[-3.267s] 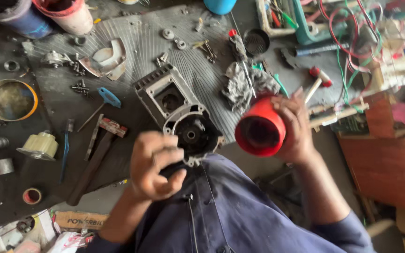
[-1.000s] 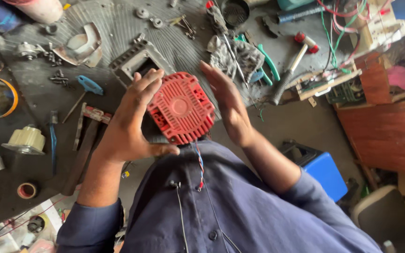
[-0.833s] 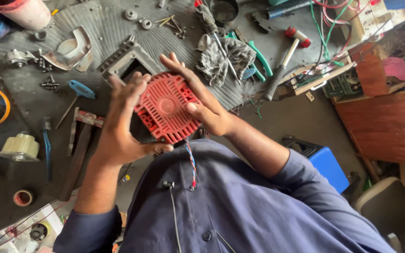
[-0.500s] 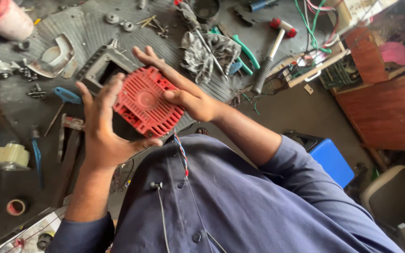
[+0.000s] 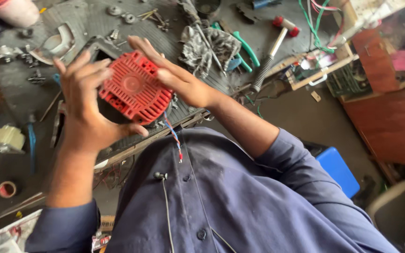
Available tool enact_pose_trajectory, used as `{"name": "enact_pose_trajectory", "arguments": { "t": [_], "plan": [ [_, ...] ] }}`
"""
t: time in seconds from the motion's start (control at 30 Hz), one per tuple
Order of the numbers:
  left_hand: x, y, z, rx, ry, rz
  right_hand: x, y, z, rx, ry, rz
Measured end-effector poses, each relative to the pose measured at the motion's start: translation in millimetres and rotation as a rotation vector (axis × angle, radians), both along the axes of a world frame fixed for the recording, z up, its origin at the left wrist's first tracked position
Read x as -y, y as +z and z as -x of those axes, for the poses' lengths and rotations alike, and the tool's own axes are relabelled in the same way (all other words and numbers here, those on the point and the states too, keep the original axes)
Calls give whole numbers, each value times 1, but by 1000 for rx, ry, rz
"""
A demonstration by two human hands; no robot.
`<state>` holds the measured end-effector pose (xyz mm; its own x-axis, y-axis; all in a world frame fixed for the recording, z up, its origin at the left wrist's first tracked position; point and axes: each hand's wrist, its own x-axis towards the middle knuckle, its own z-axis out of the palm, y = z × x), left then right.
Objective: The person cleans a red cylindrical electrical component with a rag, then places it on a metal housing. They insert screws into the component and tighten them using a screwdriver. The person continues to adjust and tighten the screws throughout the clip.
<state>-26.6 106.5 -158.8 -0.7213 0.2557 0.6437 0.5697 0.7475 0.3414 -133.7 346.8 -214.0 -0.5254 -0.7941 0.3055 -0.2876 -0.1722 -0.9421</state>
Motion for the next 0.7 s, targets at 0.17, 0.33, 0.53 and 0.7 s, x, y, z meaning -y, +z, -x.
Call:
{"name": "enact_pose_trajectory", "arguments": {
  "t": [0.17,0.33,0.53,0.7],
  "plan": [
    [-6,87,33,155,-137,134,-10,-39,7,-57,77,6],
    [-23,111,57,165,-83,268,-12,-76,17,-203,38,-248],
    [-88,64,103,126,-30,447,-21,-90,22,-140,23,-199],
    [-79,115,95,328,-35,213,-26,-88,19,3,69,-85]
  ]
}}
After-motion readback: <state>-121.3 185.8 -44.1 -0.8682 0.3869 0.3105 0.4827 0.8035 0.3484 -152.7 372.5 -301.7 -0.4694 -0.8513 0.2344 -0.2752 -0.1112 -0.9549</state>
